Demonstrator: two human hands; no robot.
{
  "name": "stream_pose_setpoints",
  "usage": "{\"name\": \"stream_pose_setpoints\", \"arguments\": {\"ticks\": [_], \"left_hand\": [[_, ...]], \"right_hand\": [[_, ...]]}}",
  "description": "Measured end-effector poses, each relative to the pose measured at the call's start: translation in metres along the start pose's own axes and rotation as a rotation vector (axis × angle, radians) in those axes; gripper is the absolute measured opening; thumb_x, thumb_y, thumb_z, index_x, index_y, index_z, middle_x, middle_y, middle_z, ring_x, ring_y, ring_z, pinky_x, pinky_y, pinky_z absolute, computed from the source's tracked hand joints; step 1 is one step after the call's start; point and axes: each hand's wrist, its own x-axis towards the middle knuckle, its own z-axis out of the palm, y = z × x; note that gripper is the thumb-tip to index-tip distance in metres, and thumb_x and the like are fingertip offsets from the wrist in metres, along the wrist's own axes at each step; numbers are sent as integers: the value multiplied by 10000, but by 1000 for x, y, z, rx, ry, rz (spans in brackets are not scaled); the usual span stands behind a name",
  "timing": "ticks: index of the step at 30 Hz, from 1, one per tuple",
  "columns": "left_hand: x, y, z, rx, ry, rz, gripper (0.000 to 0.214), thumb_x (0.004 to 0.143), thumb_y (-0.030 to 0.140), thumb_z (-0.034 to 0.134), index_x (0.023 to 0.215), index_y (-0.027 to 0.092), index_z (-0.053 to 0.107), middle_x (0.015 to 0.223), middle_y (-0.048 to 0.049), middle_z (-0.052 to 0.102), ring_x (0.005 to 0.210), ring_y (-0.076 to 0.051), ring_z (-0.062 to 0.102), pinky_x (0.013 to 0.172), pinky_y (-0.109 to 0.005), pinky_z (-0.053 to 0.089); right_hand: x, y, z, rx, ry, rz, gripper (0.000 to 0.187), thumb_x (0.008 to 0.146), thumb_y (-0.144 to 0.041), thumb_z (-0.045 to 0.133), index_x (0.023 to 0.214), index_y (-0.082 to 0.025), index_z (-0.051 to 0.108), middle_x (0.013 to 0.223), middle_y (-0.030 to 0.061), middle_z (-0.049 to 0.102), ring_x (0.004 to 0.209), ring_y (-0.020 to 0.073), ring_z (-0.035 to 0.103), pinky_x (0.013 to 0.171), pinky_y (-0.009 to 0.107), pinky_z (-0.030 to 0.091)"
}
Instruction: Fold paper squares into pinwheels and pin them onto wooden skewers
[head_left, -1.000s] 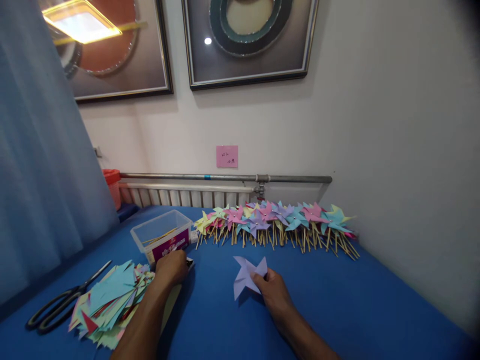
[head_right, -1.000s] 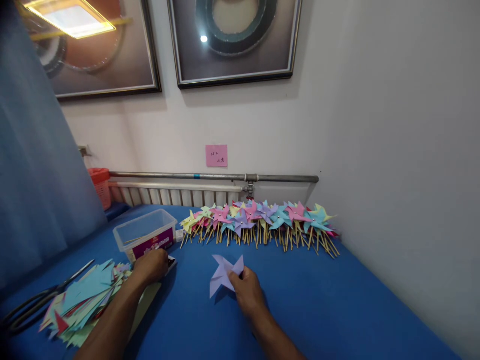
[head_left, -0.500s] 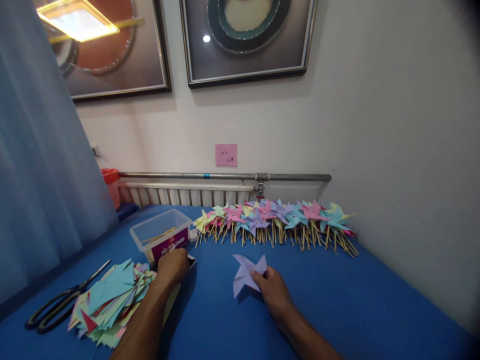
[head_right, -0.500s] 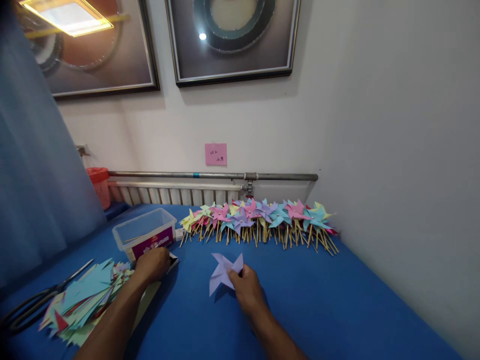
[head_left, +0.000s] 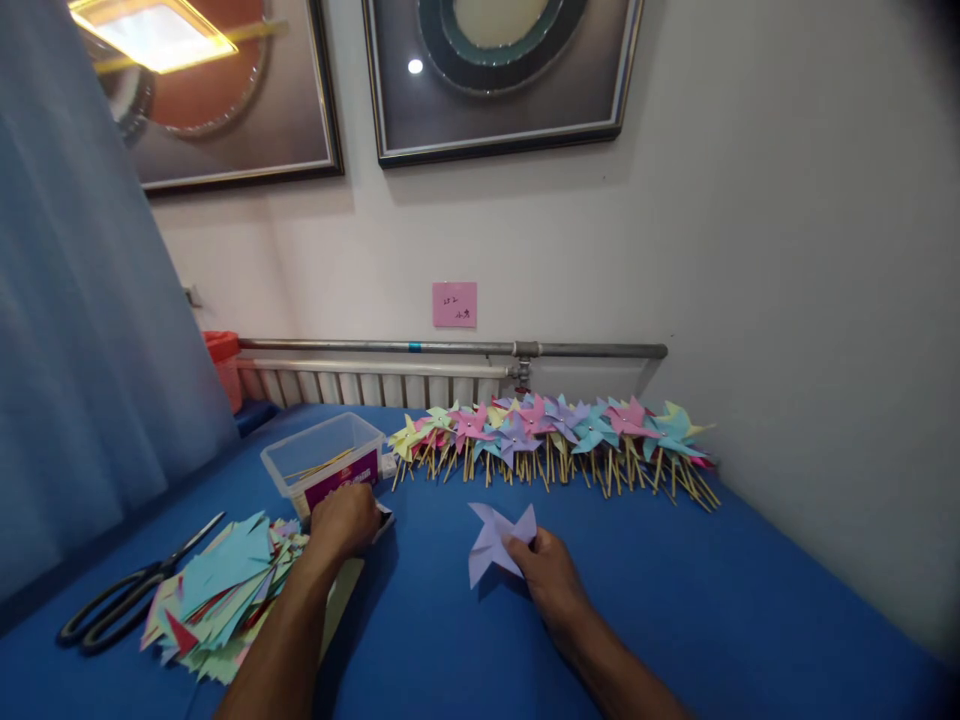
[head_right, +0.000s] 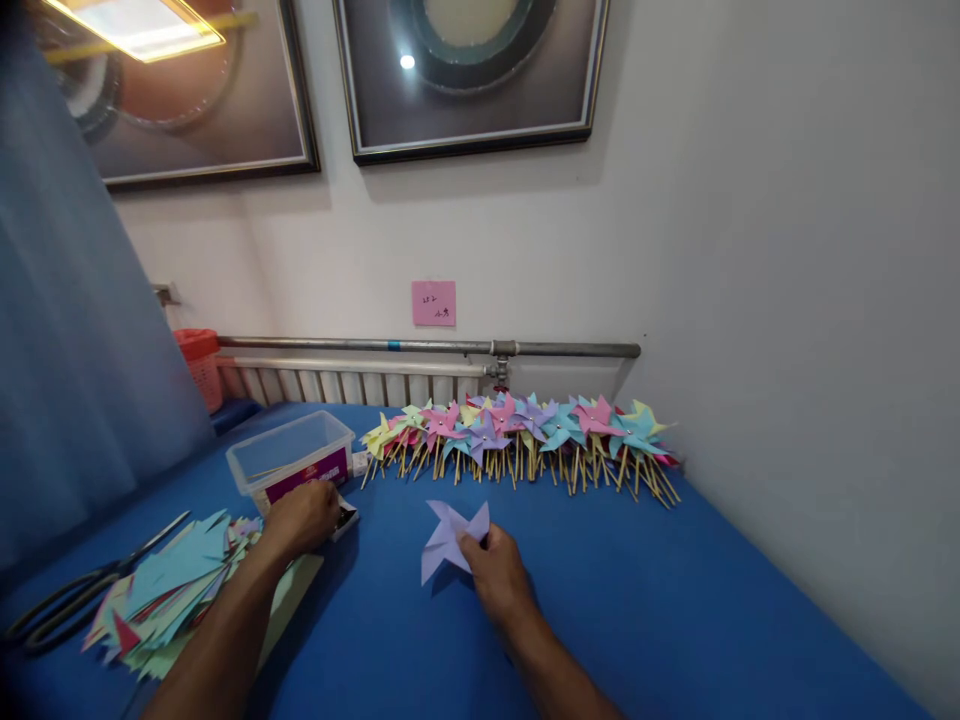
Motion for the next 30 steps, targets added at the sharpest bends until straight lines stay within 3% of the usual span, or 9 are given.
{"name": "stream_pose_setpoints", "arguments": {"ticks": [4, 9, 12, 17, 21, 30], "left_hand": [[-9, 22, 7, -110, -51, 242, 225, 850, 211, 490, 884, 188, 712, 917, -87, 755, 872, -213, 689, 732, -274, 447], [-26, 55, 33, 92, -71, 467, 304, 885, 242, 433, 941, 151, 718, 969, -175, 742, 910, -297, 695, 763, -353, 459], [-26, 57, 39, 84, -83, 488, 305, 892, 244, 436, 947, 153, 722, 973, -172, 741, 935, -293, 693, 778, -346, 456], [-17, 42, 28, -130, -100, 426, 252, 873, 238, 489, 927, 209, 733, 912, -72, 752, 887, -216, 676, 731, -276, 428], [-17, 36, 22, -208, -150, 515, 256, 788, 137, 516, 873, 214, 745, 858, -29, 747, 801, -174, 654, 682, -244, 407], [-20, 45, 32, -8, -90, 619, 249, 821, 212, 534, 926, 242, 758, 1006, -76, 748, 961, -252, 672, 786, -311, 457]], "right_hand": [[-5, -5, 0, 15, 22, -14, 354, 699, -468, 644, 827, -144, 703, 721, 53, 711, 634, 197, 616, 571, 273, 454], [-4, -7, -2, 20, 49, -17, 375, 695, -457, 654, 882, -138, 715, 792, 80, 740, 720, 234, 654, 624, 291, 486], [-4, -9, -3, -4, 56, -18, 374, 707, -459, 645, 880, -135, 718, 782, 78, 736, 705, 230, 644, 611, 292, 479], [-5, -10, -3, -17, 60, -7, 353, 706, -450, 644, 859, -139, 715, 735, 60, 716, 661, 212, 624, 584, 279, 459], [-5, -9, -3, 13, 52, -8, 349, 702, -440, 648, 866, -139, 712, 750, 65, 722, 671, 217, 633, 593, 282, 471], [-7, -9, -3, 20, 42, -35, 366, 712, -464, 649, 876, -144, 717, 783, 71, 736, 696, 222, 642, 604, 286, 482]]}}
